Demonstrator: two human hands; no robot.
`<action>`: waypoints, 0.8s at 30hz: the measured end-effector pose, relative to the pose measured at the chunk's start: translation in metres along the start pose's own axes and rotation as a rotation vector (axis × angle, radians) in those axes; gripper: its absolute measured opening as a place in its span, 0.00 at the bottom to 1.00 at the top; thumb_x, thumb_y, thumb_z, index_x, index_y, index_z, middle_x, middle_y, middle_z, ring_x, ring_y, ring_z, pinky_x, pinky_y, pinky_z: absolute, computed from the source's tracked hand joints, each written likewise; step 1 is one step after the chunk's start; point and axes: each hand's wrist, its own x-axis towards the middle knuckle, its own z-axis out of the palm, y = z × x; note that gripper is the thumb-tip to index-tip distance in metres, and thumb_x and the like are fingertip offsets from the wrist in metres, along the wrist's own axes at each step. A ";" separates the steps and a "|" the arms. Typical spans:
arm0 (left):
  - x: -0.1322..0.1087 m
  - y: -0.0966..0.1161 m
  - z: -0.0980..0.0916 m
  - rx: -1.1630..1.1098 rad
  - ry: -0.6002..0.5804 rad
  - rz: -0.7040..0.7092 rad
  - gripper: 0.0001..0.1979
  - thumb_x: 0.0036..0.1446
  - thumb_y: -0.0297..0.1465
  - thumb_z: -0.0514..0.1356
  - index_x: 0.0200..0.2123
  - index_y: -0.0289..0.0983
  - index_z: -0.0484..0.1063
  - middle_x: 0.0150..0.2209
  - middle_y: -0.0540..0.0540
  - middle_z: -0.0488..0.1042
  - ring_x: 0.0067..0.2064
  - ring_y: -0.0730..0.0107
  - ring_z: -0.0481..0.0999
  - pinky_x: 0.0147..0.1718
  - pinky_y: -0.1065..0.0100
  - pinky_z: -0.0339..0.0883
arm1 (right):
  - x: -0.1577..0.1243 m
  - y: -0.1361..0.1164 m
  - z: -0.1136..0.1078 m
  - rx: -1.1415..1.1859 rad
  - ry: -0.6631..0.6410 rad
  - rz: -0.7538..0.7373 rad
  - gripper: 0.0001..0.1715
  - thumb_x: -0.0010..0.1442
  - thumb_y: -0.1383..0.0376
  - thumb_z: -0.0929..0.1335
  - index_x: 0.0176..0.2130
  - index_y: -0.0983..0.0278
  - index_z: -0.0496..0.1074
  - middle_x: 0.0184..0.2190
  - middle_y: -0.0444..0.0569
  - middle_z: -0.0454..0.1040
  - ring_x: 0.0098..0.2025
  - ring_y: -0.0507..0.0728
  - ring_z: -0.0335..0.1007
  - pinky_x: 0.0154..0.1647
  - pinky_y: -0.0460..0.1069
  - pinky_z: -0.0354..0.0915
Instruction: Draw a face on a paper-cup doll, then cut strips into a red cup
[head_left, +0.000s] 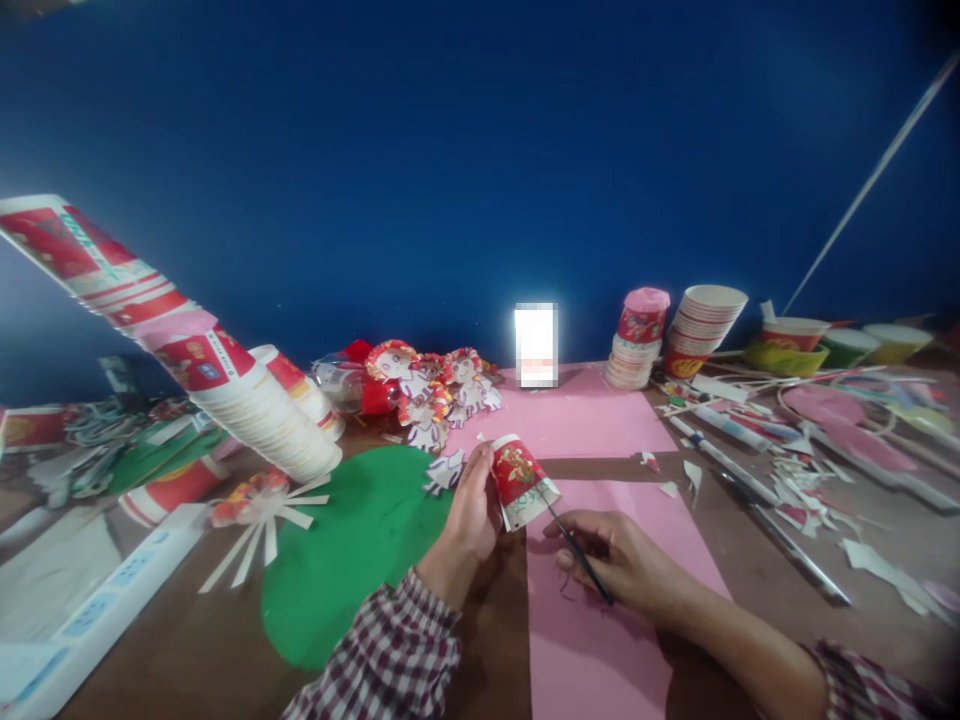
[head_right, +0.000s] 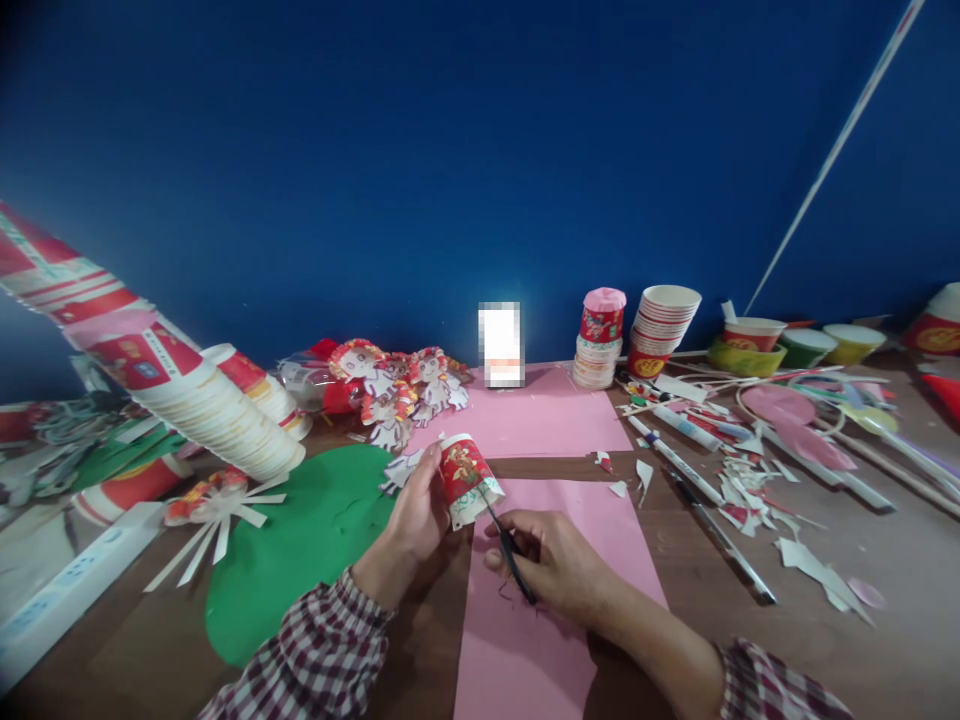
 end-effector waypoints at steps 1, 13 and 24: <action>0.000 0.000 0.000 -0.007 -0.002 -0.002 0.11 0.52 0.37 0.63 0.36 0.37 0.71 0.33 0.51 0.73 0.32 0.74 0.72 0.39 0.70 0.65 | 0.000 -0.001 0.000 0.004 0.010 -0.001 0.19 0.53 0.54 0.69 0.36 0.67 0.69 0.19 0.39 0.61 0.18 0.47 0.57 0.18 0.43 0.57; 0.004 0.000 0.000 -0.019 0.038 -0.032 0.12 0.54 0.39 0.61 0.37 0.36 0.71 0.34 0.48 0.74 0.34 0.71 0.73 0.39 0.67 0.66 | -0.001 0.000 0.004 0.121 0.039 0.031 0.22 0.52 0.51 0.70 0.34 0.68 0.69 0.18 0.38 0.60 0.18 0.46 0.54 0.17 0.42 0.55; 0.004 -0.003 -0.004 0.026 -0.014 0.013 0.11 0.54 0.38 0.61 0.36 0.37 0.70 0.34 0.48 0.72 0.34 0.72 0.71 0.39 0.68 0.65 | 0.000 0.004 0.004 0.129 0.045 0.032 0.22 0.51 0.52 0.70 0.33 0.69 0.68 0.17 0.37 0.57 0.17 0.46 0.52 0.17 0.43 0.55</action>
